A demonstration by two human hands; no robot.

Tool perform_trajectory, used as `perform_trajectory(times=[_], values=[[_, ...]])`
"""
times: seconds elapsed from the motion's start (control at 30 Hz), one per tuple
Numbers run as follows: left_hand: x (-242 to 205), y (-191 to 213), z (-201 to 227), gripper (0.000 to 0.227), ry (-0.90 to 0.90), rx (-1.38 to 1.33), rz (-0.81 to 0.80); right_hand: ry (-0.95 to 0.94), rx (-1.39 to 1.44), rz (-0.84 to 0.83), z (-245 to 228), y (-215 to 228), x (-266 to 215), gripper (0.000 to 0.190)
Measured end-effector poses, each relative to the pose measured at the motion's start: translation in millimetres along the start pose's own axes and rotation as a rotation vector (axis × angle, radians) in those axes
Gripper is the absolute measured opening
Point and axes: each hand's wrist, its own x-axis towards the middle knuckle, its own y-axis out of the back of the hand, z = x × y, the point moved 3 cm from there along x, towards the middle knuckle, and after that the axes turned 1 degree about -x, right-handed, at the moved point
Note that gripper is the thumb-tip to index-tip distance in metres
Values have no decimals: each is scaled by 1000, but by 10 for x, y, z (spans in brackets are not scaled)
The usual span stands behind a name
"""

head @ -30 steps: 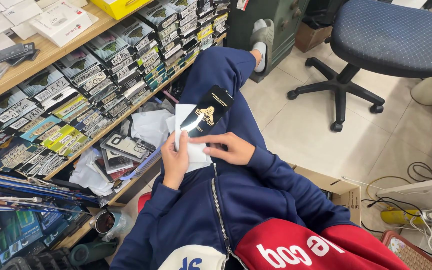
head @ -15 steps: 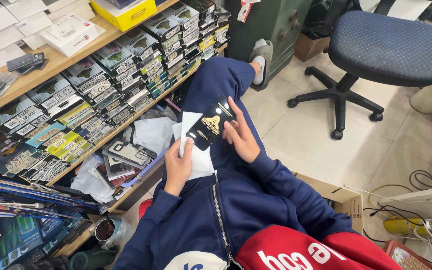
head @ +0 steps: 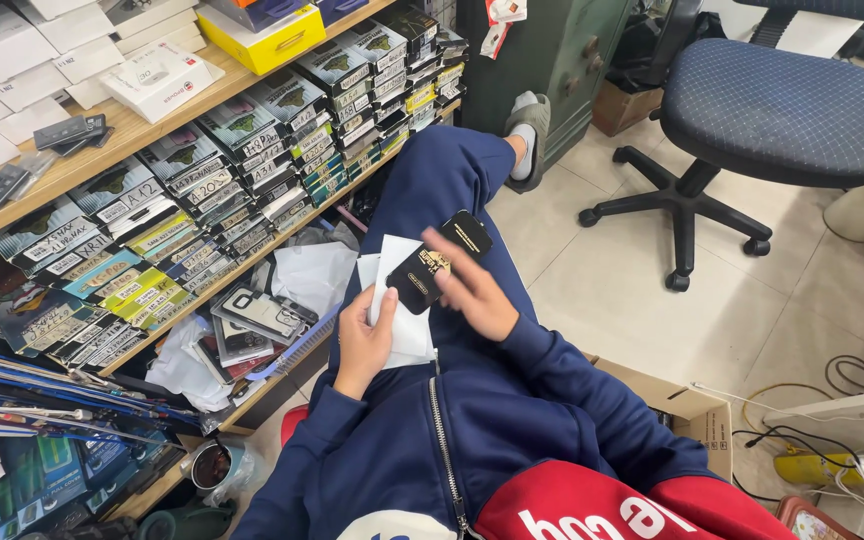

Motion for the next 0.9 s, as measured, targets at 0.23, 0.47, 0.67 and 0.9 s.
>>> perform_trajectory(times=[0.23, 0.47, 0.67, 0.9], values=[[-18, -18, 80, 28, 0, 5, -14, 16, 35, 177, 2, 48, 18, 56], [5, -3, -73, 25, -46, -5, -7, 123, -206, -178, -219, -164, -60, 45], [21, -10, 100, 25, -60, -22, -5, 52, -102, -179, -181, -108, -23, 41], [13, 12, 354, 32, -32, 1, 24, -48, -9, 178, 144, 114, 32, 55]])
